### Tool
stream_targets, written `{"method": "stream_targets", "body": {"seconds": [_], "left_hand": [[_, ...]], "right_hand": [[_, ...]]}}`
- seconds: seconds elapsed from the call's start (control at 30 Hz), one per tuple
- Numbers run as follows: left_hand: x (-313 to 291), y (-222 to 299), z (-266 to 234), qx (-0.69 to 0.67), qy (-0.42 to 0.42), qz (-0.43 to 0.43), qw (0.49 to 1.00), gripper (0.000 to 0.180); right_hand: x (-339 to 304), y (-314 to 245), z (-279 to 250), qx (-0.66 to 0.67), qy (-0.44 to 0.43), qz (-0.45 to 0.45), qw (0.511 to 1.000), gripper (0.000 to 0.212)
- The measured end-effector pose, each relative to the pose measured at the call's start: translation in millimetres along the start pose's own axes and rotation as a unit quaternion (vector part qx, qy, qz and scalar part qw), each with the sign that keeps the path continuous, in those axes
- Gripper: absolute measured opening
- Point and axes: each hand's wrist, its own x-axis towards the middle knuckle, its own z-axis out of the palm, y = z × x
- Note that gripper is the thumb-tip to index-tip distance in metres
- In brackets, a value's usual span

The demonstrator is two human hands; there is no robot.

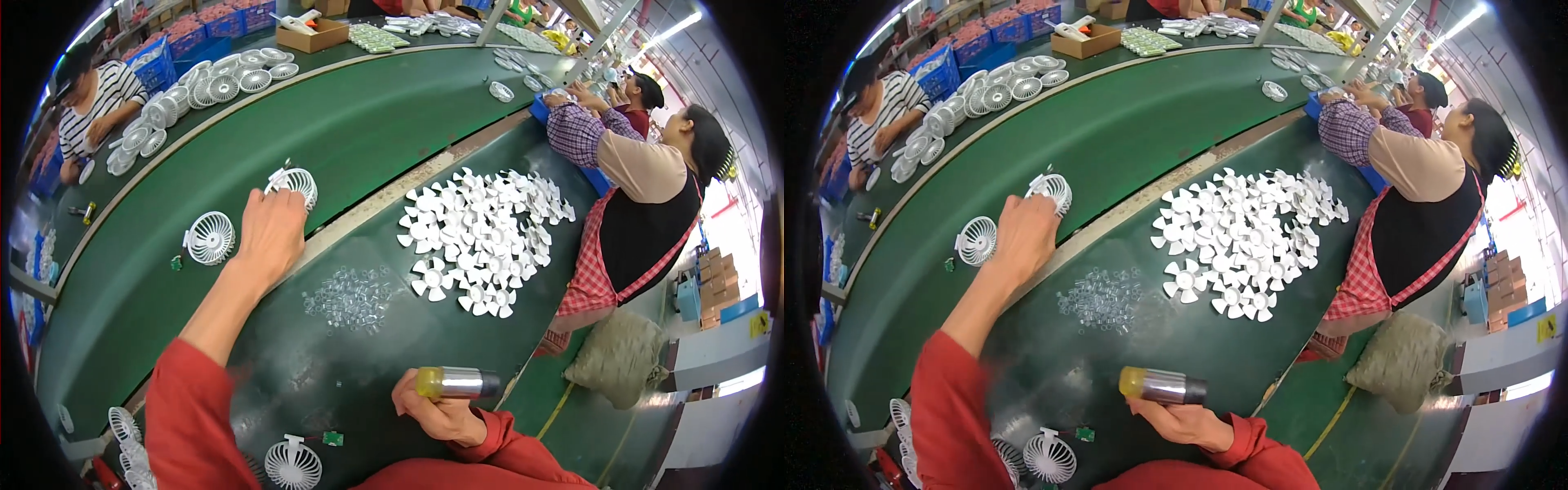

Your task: The person assembles portable fan housings by fitting components into plastic grilles, tapping them securely with a small mallet, and placing the assembled parts onto the conveyor belt.

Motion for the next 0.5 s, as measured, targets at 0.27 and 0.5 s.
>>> {"method": "stream_targets", "body": {"seconds": [0.27, 0.5], "left_hand": [[-135, 52, -182, -0.035, 0.074, -0.028, 0.996, 0.019], [-281, 50, -248, 0.057, 0.048, -0.254, 0.964, 0.019]], "right_hand": [[11, 9, 18, -0.089, 0.021, -0.026, 0.995, 0.012], [4, 5, 19, -0.109, 0.091, 0.073, 0.987, 0.016]]}}
